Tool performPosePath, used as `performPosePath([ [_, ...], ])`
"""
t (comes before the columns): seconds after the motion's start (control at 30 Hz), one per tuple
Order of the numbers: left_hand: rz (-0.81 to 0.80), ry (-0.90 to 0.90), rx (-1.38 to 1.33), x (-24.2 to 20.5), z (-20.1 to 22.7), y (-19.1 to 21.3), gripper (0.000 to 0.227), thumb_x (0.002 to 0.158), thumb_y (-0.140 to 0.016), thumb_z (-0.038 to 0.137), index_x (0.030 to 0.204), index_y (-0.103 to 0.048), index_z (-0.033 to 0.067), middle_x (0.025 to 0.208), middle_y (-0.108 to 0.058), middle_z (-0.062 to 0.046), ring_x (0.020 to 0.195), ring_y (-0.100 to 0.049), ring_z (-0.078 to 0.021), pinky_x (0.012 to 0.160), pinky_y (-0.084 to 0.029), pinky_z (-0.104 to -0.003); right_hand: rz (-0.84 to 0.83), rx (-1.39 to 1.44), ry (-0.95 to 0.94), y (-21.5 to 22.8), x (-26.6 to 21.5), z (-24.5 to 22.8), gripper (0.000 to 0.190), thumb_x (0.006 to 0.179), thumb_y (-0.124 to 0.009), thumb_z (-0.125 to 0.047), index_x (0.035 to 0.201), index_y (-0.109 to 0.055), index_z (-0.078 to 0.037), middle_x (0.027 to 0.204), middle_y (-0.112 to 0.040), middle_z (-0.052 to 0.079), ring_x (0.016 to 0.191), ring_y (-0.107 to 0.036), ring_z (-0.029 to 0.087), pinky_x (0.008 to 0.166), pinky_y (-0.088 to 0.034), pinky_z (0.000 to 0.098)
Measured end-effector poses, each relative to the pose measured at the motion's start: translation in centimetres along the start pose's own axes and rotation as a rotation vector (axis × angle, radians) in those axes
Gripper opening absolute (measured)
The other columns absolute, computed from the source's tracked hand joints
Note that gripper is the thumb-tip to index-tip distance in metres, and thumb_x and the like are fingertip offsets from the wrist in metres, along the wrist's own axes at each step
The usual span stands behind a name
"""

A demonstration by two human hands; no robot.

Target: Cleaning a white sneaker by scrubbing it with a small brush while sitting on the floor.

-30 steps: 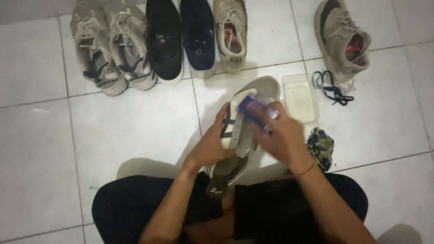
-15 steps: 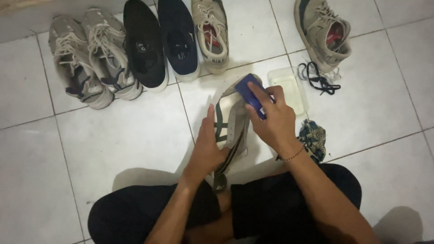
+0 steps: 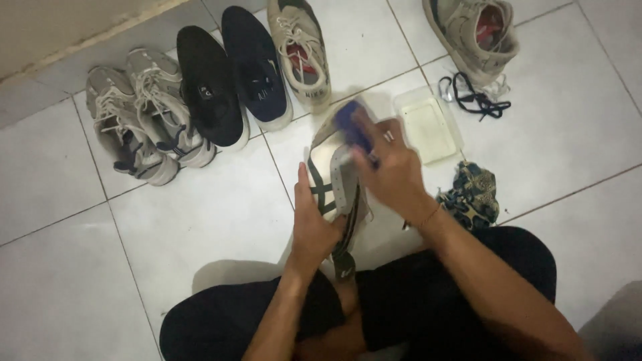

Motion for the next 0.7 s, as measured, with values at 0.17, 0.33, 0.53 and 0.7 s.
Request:
performPosePath([
  [0.17,0.013,-0.019,0.007,-0.3,1.0,-0.5,0.107,0.075,-0.069,0.016,0.160,-0.005,0.0024,0.140,-0.043,-0.027,0.127,-0.051,-0.0476,0.091,-0.061,-0.049,-0.081,0.049,-0.030,0.3,0.5,0.0,0.057,0.100,-0.045,-0.057,0.150,-0.052,-0.030,0.113,-0.056,0.008,0.069,-0.070,0.041,0.063,-0.058,0.0535],
  [0.33,-0.017,-0.038,0.077,-0.6,1.6,-0.7,0.110,0.073,-0.072,0.007,0.161,-0.006,0.0056,0.140,-0.043,-0.027,0.128,-0.050,-0.0473,0.092,-0.063,-0.047,0.103,-0.031,0.049,1.4,0.9,0.6,0.048,0.107,-0.052,-0.027,0.153,-0.049,-0.016,0.107,-0.050,0.009,0.065,-0.069,0.032,0.059,-0.059,0.0386],
  [0.53,-0.148,0.125,-0.167,-0.4,3.2,0.2,0.115,0.070,-0.070,0.002,0.162,-0.001,0.0084,0.156,-0.026,-0.032,0.136,-0.035,-0.0590,0.102,-0.055,-0.056,-0.251,0.080,-0.113,-0.3,0.1,0.7,0.053,0.098,-0.049,-0.050,0.149,-0.049,-0.037,0.122,-0.053,0.009,0.072,-0.070,0.049,0.070,-0.058,0.0585],
  [0.7,-0.247,0.210,-0.157,0.0,0.1,-0.1,0.118,0.063,-0.077,0.014,0.162,-0.012,0.0130,0.160,-0.032,-0.025,0.142,-0.035,-0.0512,0.112,-0.046,-0.057,-0.163,-0.141,0.190,1.6,0.1,-0.8,0.047,0.099,-0.049,-0.047,0.143,-0.058,-0.035,0.113,-0.057,0.008,0.075,-0.074,0.033,0.063,-0.061,0.0424],
])
Point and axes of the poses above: each hand's wrist, its own x-axis towards the middle knuckle, its own y-axis out of the back of the hand, z = x × y, the point moved 3 cm from there along x, towards the middle knuckle
